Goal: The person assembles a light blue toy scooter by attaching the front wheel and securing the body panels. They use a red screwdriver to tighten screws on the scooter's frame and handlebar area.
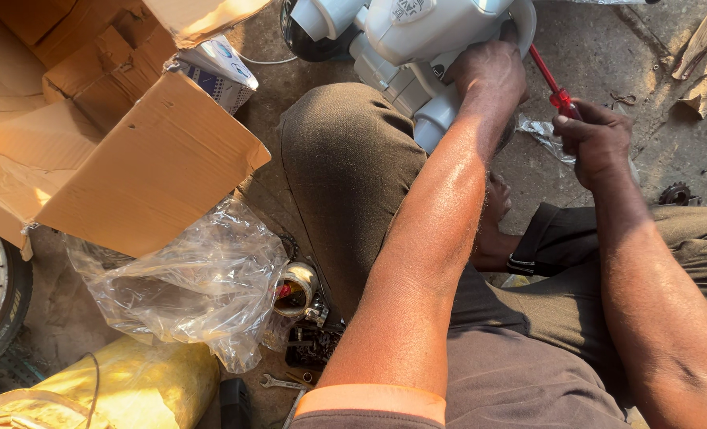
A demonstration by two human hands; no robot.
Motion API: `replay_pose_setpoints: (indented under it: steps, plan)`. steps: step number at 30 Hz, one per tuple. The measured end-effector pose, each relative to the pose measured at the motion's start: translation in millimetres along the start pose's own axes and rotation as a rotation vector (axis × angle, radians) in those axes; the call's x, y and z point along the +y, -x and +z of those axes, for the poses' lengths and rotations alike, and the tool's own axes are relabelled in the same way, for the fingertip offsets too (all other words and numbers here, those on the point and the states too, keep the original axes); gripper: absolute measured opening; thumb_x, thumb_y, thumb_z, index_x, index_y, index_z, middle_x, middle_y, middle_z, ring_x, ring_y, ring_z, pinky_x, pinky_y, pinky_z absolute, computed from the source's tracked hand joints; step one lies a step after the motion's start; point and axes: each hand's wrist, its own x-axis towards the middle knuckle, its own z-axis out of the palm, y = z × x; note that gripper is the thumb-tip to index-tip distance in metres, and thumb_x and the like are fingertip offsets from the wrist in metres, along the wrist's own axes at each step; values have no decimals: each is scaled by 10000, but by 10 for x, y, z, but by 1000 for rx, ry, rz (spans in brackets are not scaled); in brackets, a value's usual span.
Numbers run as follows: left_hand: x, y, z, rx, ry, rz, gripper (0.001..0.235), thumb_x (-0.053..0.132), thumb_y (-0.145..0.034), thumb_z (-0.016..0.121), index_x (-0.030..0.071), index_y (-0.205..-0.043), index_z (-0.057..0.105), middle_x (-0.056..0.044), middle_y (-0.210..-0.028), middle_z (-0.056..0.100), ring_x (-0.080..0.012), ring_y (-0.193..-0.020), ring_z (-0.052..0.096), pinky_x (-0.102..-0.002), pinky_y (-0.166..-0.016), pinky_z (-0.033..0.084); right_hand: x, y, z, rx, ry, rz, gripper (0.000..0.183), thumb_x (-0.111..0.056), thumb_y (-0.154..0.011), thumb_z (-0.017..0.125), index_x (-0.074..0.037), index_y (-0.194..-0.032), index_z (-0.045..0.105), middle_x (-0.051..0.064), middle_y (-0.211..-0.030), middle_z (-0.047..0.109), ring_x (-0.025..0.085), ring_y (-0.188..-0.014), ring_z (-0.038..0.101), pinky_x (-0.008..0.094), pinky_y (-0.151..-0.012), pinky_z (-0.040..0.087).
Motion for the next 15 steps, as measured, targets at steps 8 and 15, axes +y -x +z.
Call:
replay_pose_setpoints:
  steps: [8, 15]
  plan:
    - [-13, 21, -42, -23, -55, 5, 722, 427, -849, 704, 91, -1441, 464, -169, -1185, 690, -331, -976, 743, -591, -782, 616, -7, 98, 132, 44, 351, -387, 295, -41, -972, 793, 33, -1249, 721, 141, -1124, 744, 192, -1065, 753, 311, -937, 594]
    - [2, -69, 41, -47, -54, 24, 496, 354, -934, 651, 86, -1349, 613, -149, -1175, 730, -298, -976, 763, -581, -800, 627, -242, -18, 38, 26, -143, 224, 225, -88, -913, 760, -15, -1116, 697, 50, -882, 689, 97, -668, 628, 226, -533, 474]
